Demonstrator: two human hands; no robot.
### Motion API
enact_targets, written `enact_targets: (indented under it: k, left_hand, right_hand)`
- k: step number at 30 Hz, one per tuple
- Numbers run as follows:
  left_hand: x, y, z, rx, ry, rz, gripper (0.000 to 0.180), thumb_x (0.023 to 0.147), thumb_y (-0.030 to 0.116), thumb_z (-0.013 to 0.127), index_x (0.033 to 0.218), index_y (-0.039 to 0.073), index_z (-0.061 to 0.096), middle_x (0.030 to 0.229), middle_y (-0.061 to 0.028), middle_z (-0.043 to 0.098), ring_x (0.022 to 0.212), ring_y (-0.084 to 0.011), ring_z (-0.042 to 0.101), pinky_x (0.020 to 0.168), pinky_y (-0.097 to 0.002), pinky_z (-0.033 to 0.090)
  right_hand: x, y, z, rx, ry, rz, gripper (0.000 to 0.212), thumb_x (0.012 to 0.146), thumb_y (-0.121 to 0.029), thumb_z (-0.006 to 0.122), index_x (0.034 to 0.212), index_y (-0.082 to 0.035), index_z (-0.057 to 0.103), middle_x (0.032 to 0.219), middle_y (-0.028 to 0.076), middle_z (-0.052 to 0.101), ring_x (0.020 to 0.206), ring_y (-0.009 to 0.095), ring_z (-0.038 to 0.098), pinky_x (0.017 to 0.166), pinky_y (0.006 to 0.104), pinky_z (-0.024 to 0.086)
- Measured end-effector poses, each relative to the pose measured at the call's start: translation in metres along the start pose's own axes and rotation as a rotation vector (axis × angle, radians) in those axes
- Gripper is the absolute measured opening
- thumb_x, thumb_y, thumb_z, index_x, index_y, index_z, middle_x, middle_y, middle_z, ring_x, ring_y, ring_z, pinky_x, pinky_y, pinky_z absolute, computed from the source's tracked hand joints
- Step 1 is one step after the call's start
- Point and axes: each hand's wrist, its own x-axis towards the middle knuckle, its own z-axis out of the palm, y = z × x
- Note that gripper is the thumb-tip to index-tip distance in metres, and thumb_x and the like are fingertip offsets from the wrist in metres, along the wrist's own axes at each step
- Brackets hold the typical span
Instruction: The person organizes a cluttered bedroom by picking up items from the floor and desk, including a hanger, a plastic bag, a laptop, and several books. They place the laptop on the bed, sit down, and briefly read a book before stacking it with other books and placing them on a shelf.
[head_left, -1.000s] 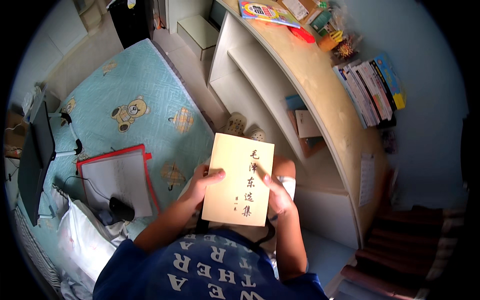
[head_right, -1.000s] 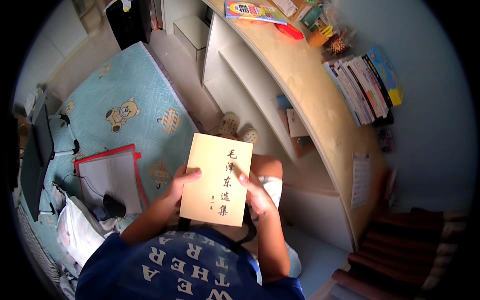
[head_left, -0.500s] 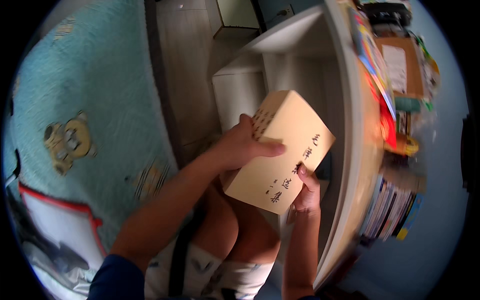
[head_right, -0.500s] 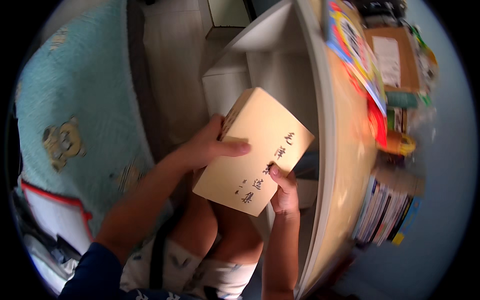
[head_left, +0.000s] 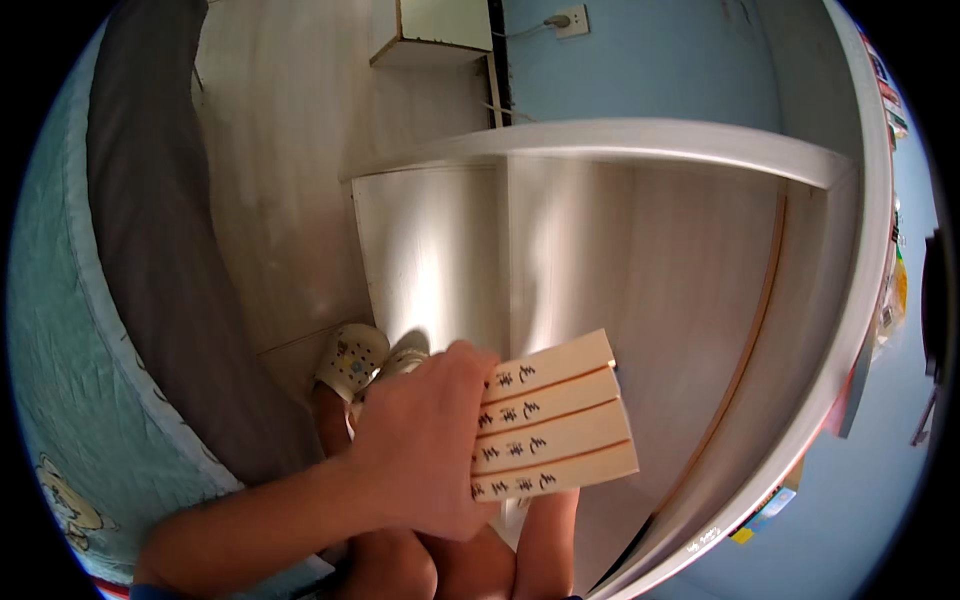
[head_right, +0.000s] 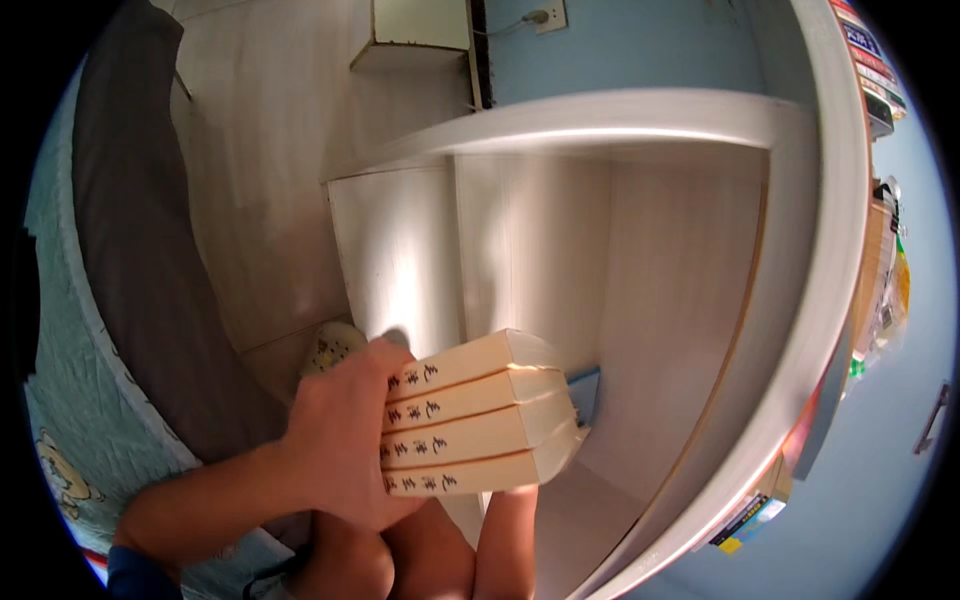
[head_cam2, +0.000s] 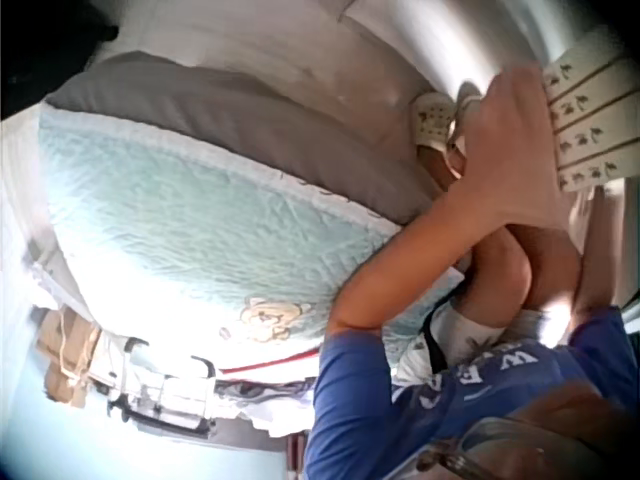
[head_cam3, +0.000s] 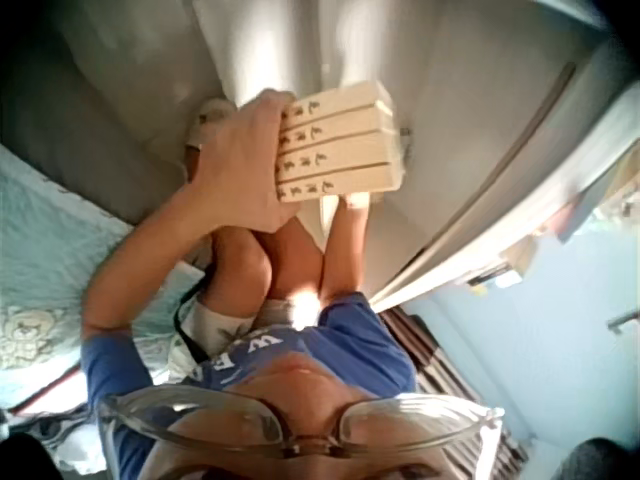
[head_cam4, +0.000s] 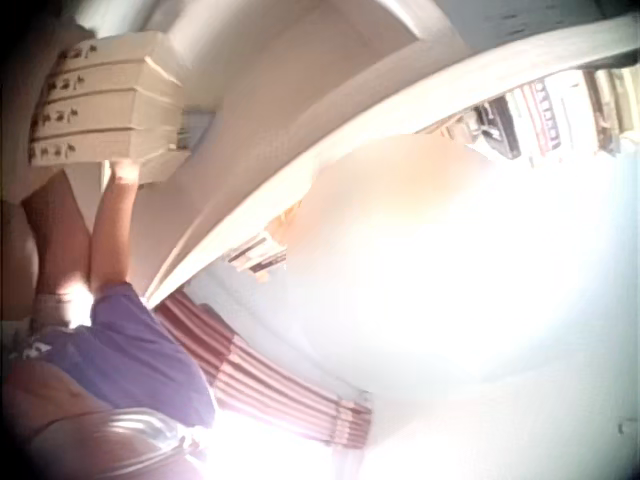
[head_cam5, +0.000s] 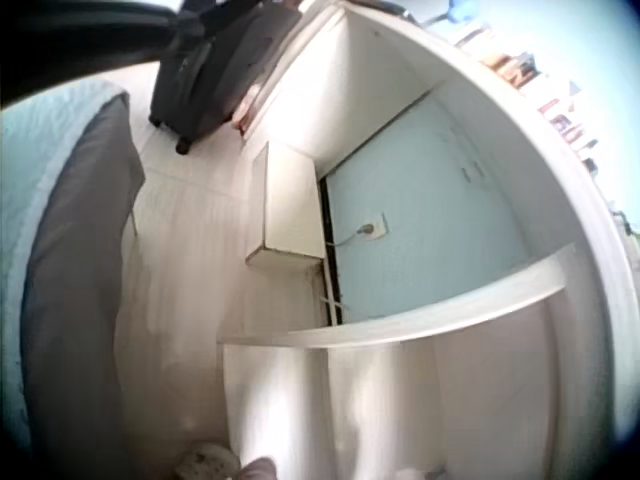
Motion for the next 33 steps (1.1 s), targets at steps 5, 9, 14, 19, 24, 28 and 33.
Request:
enact_targets:
  k: [5, 9, 14, 19, 24, 28, 33]
  left_hand:
    - [-0.003, -0.005, 0.005, 0.202, 0.047, 0.208, 0.066, 0.05, 0.015, 0.075, 0.107, 0.001, 0.046, 0.088, -0.0133, 0.054, 0.074, -0.031, 0.059, 0.059, -0.0369, 0.047]
    - [-0.014, -0.004, 0.014, 0.193, -0.061, 0.166, 0.067, 0.05, 0.018, 0.076, 0.108, 0.001, 0.047, 0.085, -0.0124, 0.054, 0.072, -0.0314, 0.058, 0.06, -0.0391, 0.047]
    - [-0.018, 0.005, 0.016, 0.123, -0.192, 0.06, 0.068, 0.053, 0.023, 0.079, 0.109, 0.004, 0.048, 0.086, -0.0111, 0.058, 0.077, -0.0318, 0.06, 0.064, -0.0404, 0.048]
    - [-0.006, 0.005, 0.0, 0.071, -0.296, 0.23, 0.069, 0.051, 0.023, 0.079, 0.111, 0.005, 0.05, 0.095, -0.012, 0.06, 0.085, -0.0331, 0.061, 0.072, -0.0411, 0.049]
    - [0.005, 0.0, 0.003, 0.079, -0.115, 0.501, 0.069, 0.053, 0.015, 0.073, 0.115, 0.004, 0.048, 0.102, -0.0143, 0.058, 0.094, -0.0352, 0.057, 0.083, -0.0419, 0.045]
    - [0.014, -0.003, 0.01, 0.026, 0.01, 0.635, 0.071, 0.049, 0.012, 0.071, 0.116, 0.0, 0.048, 0.106, -0.0178, 0.059, 0.093, -0.0386, 0.058, 0.082, -0.0429, 0.047]
    - [0.045, -0.002, 0.008, 0.131, 0.25, 0.844, 0.07, 0.043, 0.011, 0.069, 0.109, -0.003, 0.05, 0.101, -0.02, 0.061, 0.082, -0.0387, 0.061, 0.073, -0.0438, 0.049]
  right_hand:
    - [0.007, -0.043, 0.012, -0.409, -0.095, -0.039, 0.123, 0.056, -0.047, 0.089, 0.149, -0.008, 0.019, 0.147, 0.015, 0.036, 0.137, 0.03, 0.034, 0.113, 0.0457, 0.025]
    - [0.009, -0.084, 0.019, -1.005, -0.451, 0.046, 0.136, 0.042, -0.031, 0.097, 0.15, -0.007, 0.017, 0.148, 0.018, 0.033, 0.137, 0.029, 0.033, 0.113, 0.0439, 0.023]
    - [0.006, -0.086, 0.017, -0.743, -0.533, 0.289, 0.122, 0.041, -0.02, 0.095, 0.142, -0.004, 0.03, 0.134, 0.016, 0.048, 0.126, 0.026, 0.045, 0.107, 0.0392, 0.032]
    - [-0.028, -0.093, 0.044, -1.021, -0.332, -0.038, 0.083, 0.046, -0.015, 0.089, 0.119, -0.001, 0.051, 0.109, 0.012, 0.062, 0.103, 0.022, 0.06, 0.089, 0.0336, 0.046]
    - [-0.034, -0.11, 0.091, -1.299, -0.159, -0.346, 0.066, 0.046, -0.01, 0.085, 0.107, -0.002, 0.06, 0.099, 0.014, 0.065, 0.092, 0.026, 0.064, 0.076, 0.0348, 0.051]
    - [-0.02, -0.135, 0.104, -1.421, -0.259, -0.506, 0.063, 0.044, -0.006, 0.078, 0.105, -0.002, 0.064, 0.101, 0.014, 0.067, 0.094, 0.031, 0.064, 0.085, 0.0424, 0.05]
    - [0.013, -0.138, 0.106, -1.442, -0.273, -0.651, 0.074, 0.044, -0.003, 0.076, 0.116, -0.003, 0.058, 0.111, 0.015, 0.061, 0.099, 0.031, 0.059, 0.09, 0.0422, 0.045]
